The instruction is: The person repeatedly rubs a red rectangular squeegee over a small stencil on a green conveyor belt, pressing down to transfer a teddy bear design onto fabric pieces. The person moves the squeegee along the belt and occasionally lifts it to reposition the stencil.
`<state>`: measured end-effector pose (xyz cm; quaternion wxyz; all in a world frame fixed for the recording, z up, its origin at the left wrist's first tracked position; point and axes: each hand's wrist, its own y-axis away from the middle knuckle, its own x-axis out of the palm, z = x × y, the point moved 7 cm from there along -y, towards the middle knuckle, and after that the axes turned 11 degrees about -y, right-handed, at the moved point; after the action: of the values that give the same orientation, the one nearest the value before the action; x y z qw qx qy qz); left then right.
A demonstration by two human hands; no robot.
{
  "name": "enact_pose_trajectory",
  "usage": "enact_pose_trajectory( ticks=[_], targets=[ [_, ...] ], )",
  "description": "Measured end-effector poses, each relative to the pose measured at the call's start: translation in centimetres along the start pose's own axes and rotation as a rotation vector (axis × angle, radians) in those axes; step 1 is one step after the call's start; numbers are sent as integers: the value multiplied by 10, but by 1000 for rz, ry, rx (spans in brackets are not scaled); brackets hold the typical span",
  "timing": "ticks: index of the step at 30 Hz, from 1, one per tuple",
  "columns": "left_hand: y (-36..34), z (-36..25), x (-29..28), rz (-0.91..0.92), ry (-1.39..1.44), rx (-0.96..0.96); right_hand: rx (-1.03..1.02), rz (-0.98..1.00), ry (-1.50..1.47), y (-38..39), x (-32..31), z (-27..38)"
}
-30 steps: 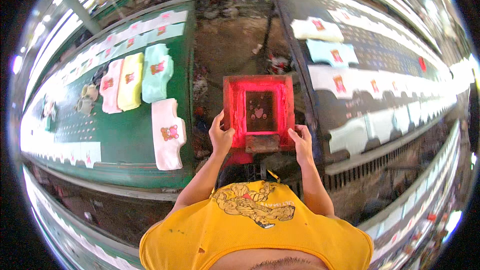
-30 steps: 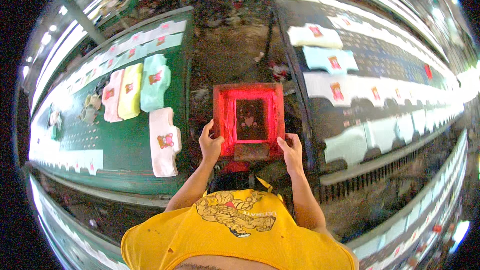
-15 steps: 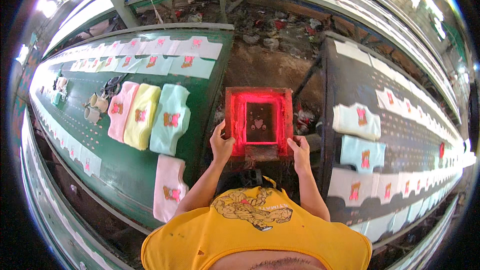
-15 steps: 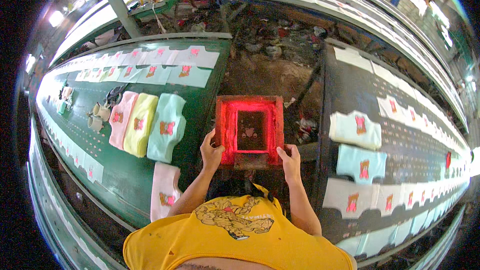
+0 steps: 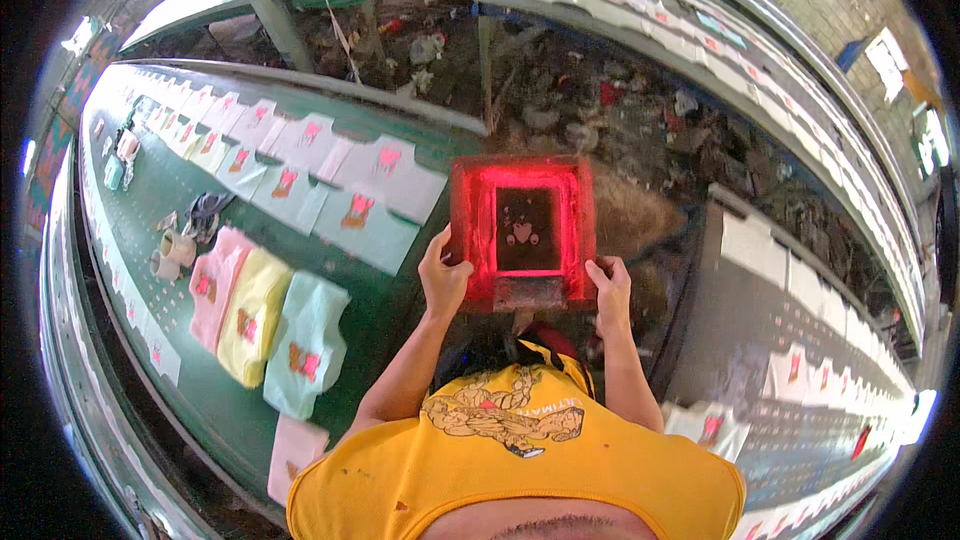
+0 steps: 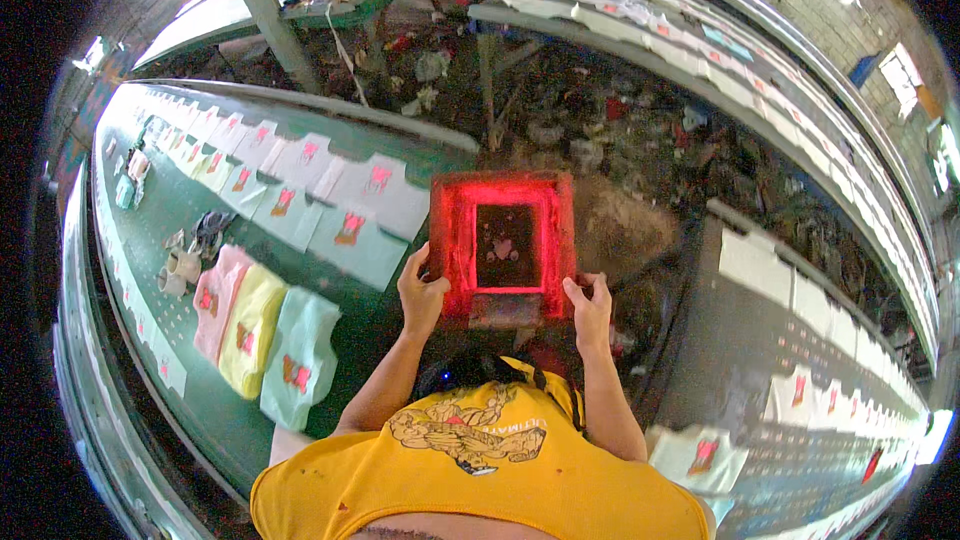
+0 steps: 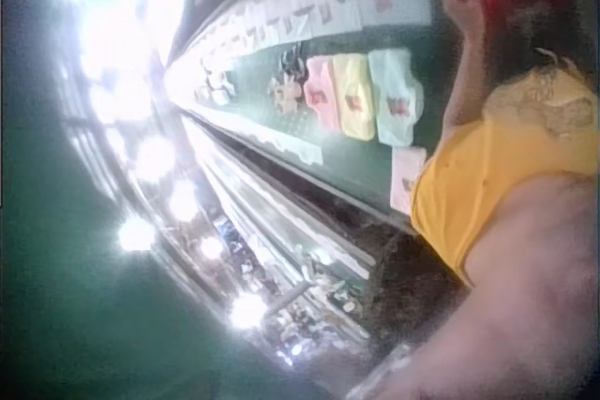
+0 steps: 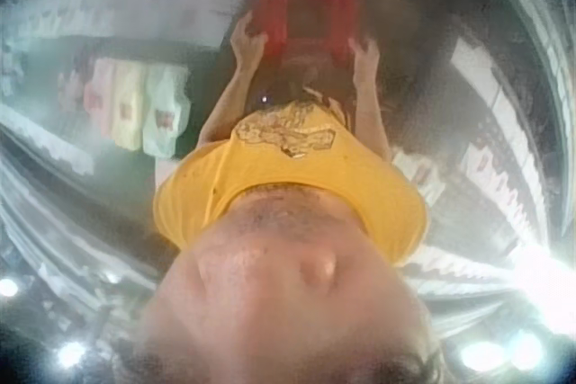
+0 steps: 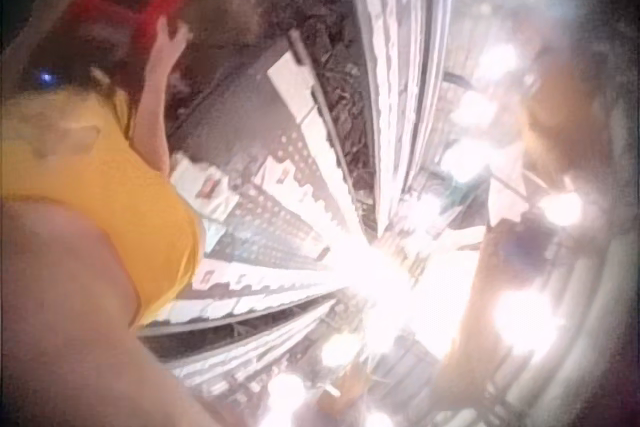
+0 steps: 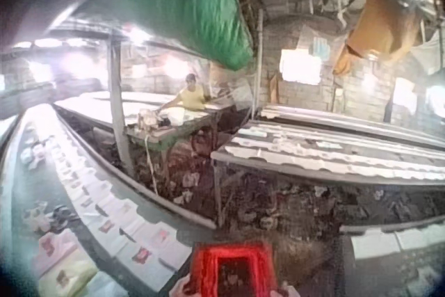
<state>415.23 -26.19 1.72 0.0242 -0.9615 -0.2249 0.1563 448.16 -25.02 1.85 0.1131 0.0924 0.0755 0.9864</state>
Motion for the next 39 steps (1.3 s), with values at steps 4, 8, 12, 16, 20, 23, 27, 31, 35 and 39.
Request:
enact_pose_trajectory(
  ticks=[4, 8, 12, 16, 20, 23, 27, 31, 35, 39],
  targets=[
    [-73, -19, 49, -56, 19, -118, -13, 68, 27, -114, 18, 33],
    [-150, -19, 93, -104, 57, -98, 0, 122, 59, -211, 34, 54],
    [-223, -31, 124, -103, 48, -116, -15, 143, 109, -293, 51, 58],
    [-292, -18, 152, -110, 94, -140, 7, 161, 119, -364, 79, 69],
    [-364, -13, 178, -117, 40, -96, -25, 178, 145, -425, 108, 90],
    [-405, -17, 192, -120, 60, -102, -23, 190, 154, -472, 122, 89],
    [-453, -26, 202, -147, 97, -126, 34, 237, 114, -527, 151, 93],
    [-487, -18, 200, -261, -6, -103, 48, 342, 246, -584, 190, 90],
    [-508, -2, 193, -397, -3, -220, 98, 487, 198, -637, 247, 86],
    [-529, -2, 182, -548, -93, -241, 85, 643, 238, -678, 302, 84]
  ],
)
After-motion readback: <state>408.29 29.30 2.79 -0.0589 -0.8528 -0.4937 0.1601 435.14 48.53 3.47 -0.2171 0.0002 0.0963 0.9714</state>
